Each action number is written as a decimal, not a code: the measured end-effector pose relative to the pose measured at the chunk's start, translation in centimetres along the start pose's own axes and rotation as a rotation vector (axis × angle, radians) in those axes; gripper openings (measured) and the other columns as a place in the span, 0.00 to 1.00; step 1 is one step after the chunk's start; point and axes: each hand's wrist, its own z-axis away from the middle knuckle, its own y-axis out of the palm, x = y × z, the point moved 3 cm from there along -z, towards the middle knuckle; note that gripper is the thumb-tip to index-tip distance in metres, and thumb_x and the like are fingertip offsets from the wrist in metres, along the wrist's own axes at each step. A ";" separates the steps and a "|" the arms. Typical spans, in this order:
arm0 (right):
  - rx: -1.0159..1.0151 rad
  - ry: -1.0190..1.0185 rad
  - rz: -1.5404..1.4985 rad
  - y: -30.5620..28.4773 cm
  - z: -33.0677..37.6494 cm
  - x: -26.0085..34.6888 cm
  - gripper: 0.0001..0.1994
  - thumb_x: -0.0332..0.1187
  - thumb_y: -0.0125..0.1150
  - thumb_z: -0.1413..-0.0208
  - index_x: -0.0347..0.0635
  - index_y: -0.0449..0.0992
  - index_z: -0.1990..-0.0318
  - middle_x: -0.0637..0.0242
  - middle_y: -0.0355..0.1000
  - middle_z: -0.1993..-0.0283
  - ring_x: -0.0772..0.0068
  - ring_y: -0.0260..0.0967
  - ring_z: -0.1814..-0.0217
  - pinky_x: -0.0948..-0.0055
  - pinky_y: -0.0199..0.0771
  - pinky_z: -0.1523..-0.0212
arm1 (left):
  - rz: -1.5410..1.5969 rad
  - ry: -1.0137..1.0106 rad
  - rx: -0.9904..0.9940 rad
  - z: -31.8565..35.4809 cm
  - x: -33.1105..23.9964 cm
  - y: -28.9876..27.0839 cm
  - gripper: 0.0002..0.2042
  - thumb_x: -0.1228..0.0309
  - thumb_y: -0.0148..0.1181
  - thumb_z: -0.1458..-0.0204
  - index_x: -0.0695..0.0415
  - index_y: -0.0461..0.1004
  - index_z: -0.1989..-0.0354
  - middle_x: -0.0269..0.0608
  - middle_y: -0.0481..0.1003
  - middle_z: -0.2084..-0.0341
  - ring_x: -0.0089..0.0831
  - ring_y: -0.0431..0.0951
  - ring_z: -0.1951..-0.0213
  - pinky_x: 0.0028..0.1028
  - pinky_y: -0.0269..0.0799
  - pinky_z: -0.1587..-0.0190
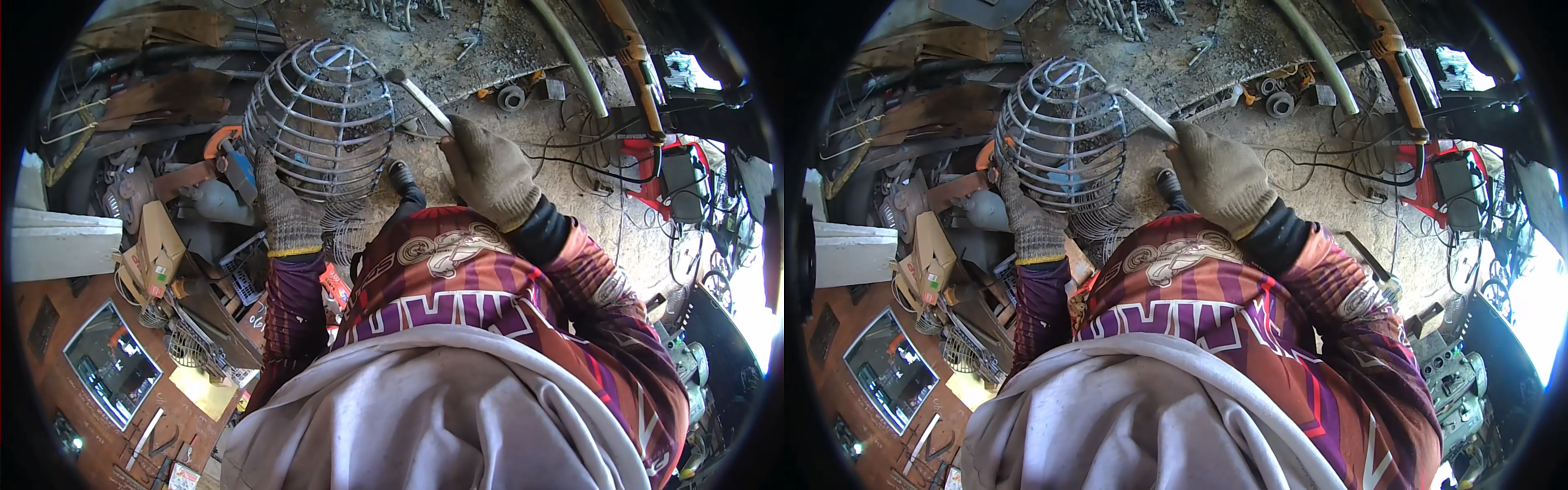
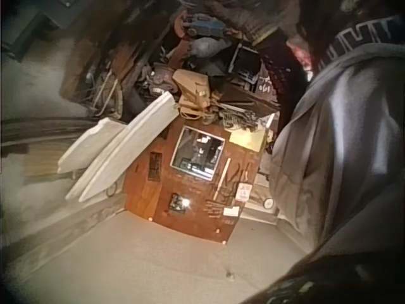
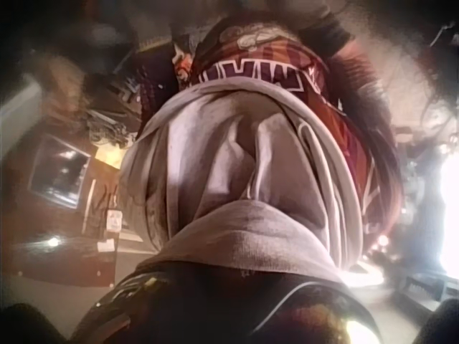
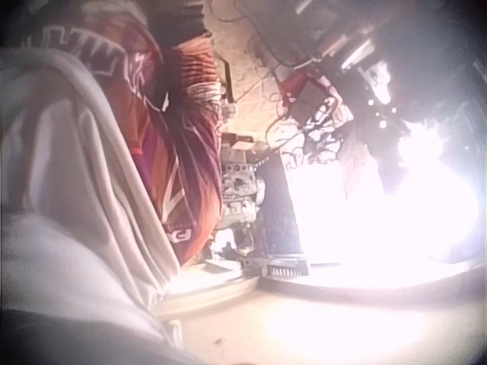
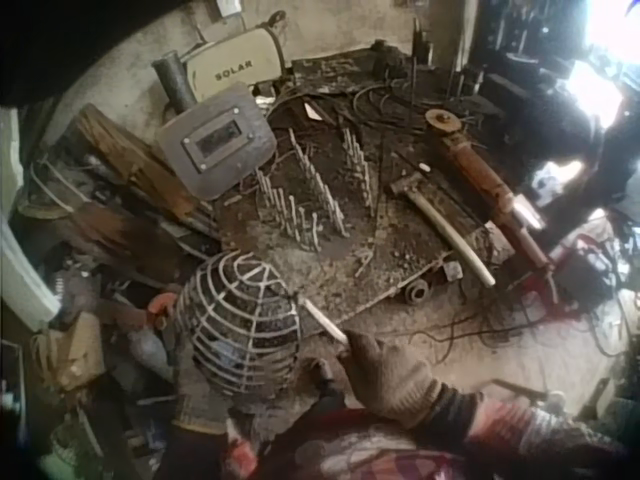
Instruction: The person welds components of a metal frame by hand while holding a protective mask, then uses a hammer to strike the welded joints.
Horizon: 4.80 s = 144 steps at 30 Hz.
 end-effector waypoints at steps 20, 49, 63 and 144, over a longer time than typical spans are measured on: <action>-0.095 -0.024 -0.206 -1.3 0.6 0.6 0.14 0.31 0.54 0.42 0.37 0.71 0.50 0.53 0.71 0.76 0.50 0.72 0.74 0.61 0.70 0.72 | 0.014 0.034 0.030 -0.4 0.0 0.3 0.28 0.55 0.53 0.43 0.54 0.60 0.37 0.43 0.64 0.40 0.43 0.68 0.43 0.44 0.68 0.43; -0.168 -0.051 -0.241 -1.7 -1.6 1.8 0.13 0.37 0.53 0.41 0.38 0.69 0.54 0.51 0.70 0.76 0.45 0.72 0.71 0.54 0.70 0.72 | -0.107 0.087 -0.056 0.5 -0.1 0.9 0.28 0.53 0.51 0.42 0.54 0.60 0.37 0.43 0.64 0.40 0.42 0.68 0.43 0.43 0.67 0.43; -0.101 0.041 -0.340 -1.6 -1.4 0.6 0.11 0.34 0.52 0.40 0.36 0.70 0.57 0.49 0.69 0.76 0.45 0.71 0.73 0.56 0.69 0.73 | 0.030 0.013 0.035 0.0 0.3 0.9 0.26 0.53 0.48 0.40 0.53 0.60 0.37 0.44 0.63 0.39 0.44 0.67 0.41 0.46 0.67 0.41; -0.153 0.039 -0.332 -2.8 2.6 -4.1 0.13 0.33 0.55 0.42 0.35 0.72 0.53 0.48 0.72 0.71 0.46 0.72 0.68 0.60 0.71 0.67 | -0.021 0.111 -0.054 -1.0 -0.7 4.8 0.19 0.54 0.56 0.45 0.49 0.71 0.48 0.38 0.76 0.53 0.40 0.78 0.55 0.46 0.79 0.56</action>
